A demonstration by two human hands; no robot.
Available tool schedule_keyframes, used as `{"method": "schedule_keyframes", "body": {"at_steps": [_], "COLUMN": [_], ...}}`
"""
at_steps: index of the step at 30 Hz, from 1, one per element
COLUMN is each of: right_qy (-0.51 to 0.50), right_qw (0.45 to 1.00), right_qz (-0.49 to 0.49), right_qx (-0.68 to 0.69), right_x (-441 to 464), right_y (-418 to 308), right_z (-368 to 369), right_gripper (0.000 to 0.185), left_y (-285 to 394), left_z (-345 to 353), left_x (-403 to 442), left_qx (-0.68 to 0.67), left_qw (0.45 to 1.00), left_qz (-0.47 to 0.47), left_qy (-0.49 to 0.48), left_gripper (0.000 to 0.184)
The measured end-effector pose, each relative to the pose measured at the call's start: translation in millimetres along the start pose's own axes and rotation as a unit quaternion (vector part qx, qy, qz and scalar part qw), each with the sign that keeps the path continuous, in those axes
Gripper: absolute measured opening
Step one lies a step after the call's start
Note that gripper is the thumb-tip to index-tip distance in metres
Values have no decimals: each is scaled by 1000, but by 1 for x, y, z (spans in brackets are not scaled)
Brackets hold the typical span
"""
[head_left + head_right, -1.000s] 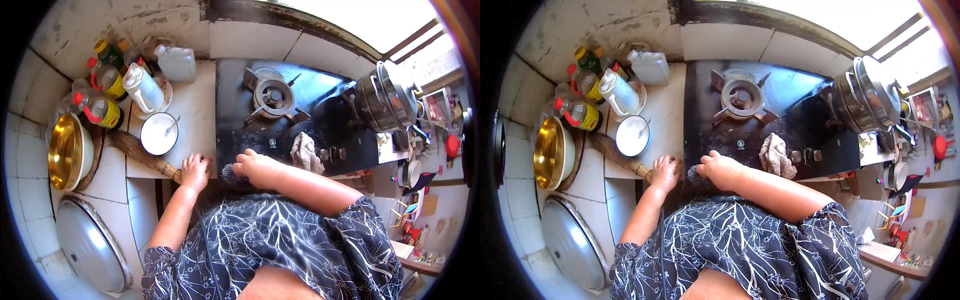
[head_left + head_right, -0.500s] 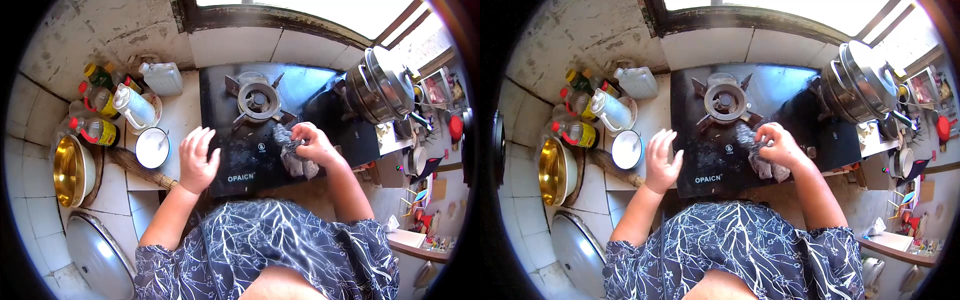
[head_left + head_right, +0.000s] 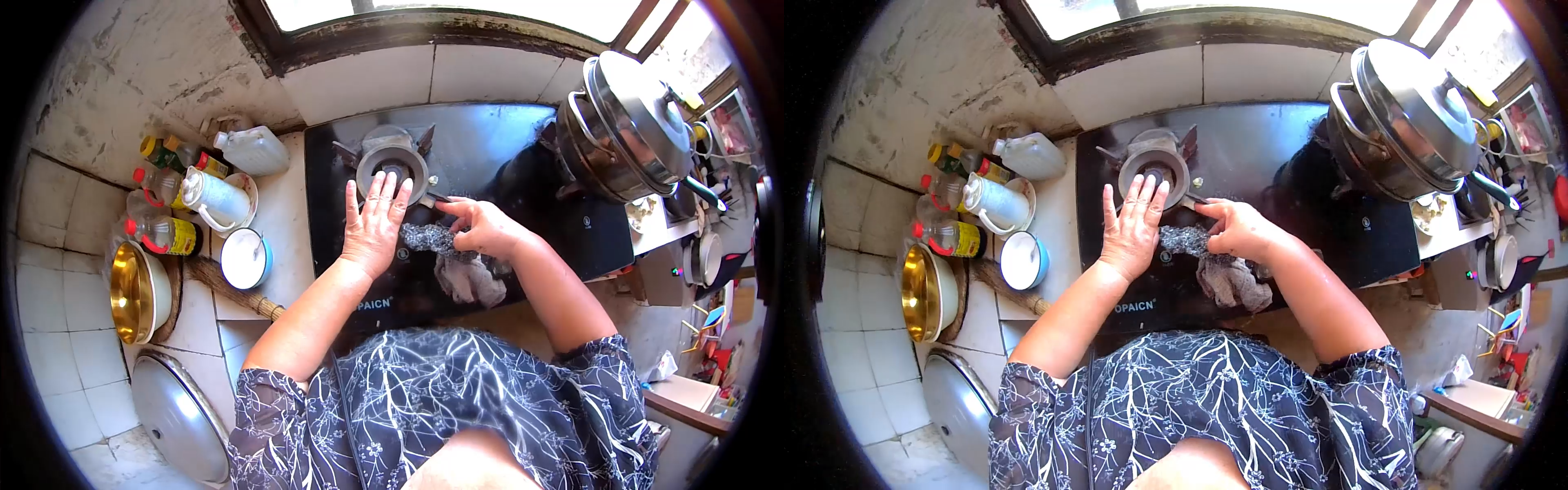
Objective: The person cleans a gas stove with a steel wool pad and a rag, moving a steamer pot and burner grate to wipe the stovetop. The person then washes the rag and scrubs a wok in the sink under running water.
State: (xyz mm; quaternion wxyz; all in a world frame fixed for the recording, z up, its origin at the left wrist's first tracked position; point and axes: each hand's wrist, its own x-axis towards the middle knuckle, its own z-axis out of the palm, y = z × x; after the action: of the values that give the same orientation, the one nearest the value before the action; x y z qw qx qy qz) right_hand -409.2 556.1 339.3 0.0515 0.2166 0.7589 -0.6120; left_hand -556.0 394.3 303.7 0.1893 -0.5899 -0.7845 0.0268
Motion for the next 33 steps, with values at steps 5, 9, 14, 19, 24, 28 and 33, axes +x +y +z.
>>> {"method": "schedule_keyframes", "body": {"at_steps": [5, 9, 14, 19, 24, 28, 33], "right_qy": [-53, -75, -91, -17, 283, 302, 135], "right_qw": [998, 997, 985, 985, 951, 886, 886], "right_qz": [30, -3, -121, -101, 81, -30, -192], "right_qx": [-22, 9, 80, 139, -93, -350, -400], "right_x": [2, 5, 5, 0, 55, 96, 70], "right_y": [-21, -36, -41, -7, 32, 39, 1], "right_z": [-15, -30, -64, -112, -98, -23, 101], "right_gripper": [65, 63, 55, 52, 47, 36, 44], "left_y": [-5, -21, -54, -87, -108, -114, -117], "left_z": [8, 1, -38, -48, -46, -53, -48], "left_x": [5, 18, 53, 95, 121, 136, 142], "left_qx": [43, 15, -86, -135, -147, -165, -167], "left_qw": [999, 997, 994, 986, 983, 978, 977], "left_qz": [1, 25, 66, 91, 106, 75, 73], "left_qy": [27, 71, 23, -19, -23, -104, -110], "left_gripper": [65, 59, 75, 62, 60, 58, 58]}}
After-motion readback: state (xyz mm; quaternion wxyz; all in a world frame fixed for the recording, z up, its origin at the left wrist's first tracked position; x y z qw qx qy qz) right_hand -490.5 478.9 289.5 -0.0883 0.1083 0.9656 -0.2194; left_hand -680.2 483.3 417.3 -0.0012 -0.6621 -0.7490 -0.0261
